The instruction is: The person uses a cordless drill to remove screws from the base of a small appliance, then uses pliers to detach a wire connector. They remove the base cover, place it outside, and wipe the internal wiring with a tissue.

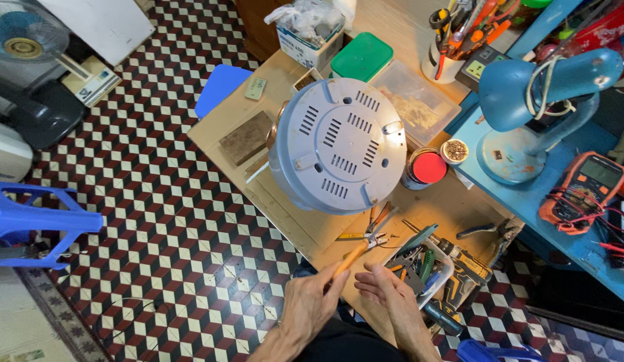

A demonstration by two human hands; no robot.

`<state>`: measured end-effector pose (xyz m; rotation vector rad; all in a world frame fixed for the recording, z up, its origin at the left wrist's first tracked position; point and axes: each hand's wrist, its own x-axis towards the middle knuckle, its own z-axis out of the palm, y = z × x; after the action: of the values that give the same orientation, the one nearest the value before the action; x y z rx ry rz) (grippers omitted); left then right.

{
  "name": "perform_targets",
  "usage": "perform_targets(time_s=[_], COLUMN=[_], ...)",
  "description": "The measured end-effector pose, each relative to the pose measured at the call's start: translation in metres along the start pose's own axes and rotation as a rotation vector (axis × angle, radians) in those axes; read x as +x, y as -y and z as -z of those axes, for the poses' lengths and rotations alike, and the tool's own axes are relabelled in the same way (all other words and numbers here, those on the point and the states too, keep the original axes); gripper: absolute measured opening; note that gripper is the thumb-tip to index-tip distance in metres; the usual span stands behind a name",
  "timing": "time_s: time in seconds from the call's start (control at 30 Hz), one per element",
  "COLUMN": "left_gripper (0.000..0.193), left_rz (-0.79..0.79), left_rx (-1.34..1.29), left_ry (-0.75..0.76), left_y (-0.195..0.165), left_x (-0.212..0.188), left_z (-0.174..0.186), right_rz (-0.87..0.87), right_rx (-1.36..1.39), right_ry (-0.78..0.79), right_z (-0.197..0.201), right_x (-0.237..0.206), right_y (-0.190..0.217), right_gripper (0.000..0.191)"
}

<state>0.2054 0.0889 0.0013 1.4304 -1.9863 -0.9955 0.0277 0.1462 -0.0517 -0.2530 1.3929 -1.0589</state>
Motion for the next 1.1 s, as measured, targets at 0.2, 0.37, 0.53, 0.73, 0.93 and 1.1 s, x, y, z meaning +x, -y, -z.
perform_targets(time_s=[0.2,0.37,0.53,0.73,0.93,1.1], left_gripper=[0.028,0.022,0.026,0.032,0.067,0.092], left_rz=[0.049,-0.266,-0.015,-0.128,-0.362,-0.520], left_rx=[-0.224,-0.193,-0.201,-0.219,-0.085,-0.116], left_ry=[0.017,0.337,0.226,0.159,0.383,0.428], left_y=[-0.038,-0.020,0.037,0.117,0.145,0.166], left_x=[-0.010,0.012,0.093,0.233,0.317,0.332], left_z=[0.026,0.079,0.153,0.234,0.256,0.244], right_rz=[0.173,0.265,0.341,0.486,0.361,0.304], right_rx=[0.303,0.362,0.212,0.298,0.253,0.122], right_ry=[0.069,-0.036,-0.311,-0.439,-0.667,-0.784], right_z=[-0.049,-0.055,-0.059,-0.146,-0.275,-0.319], right_x=[-0.013,0.007,0.023,0.030,0.034,0.028], right_y=[0.032,0.028,0.012,0.012,0.019,0.021], right_gripper=[0.043,0.034,0.032,0.046,0.049,0.038])
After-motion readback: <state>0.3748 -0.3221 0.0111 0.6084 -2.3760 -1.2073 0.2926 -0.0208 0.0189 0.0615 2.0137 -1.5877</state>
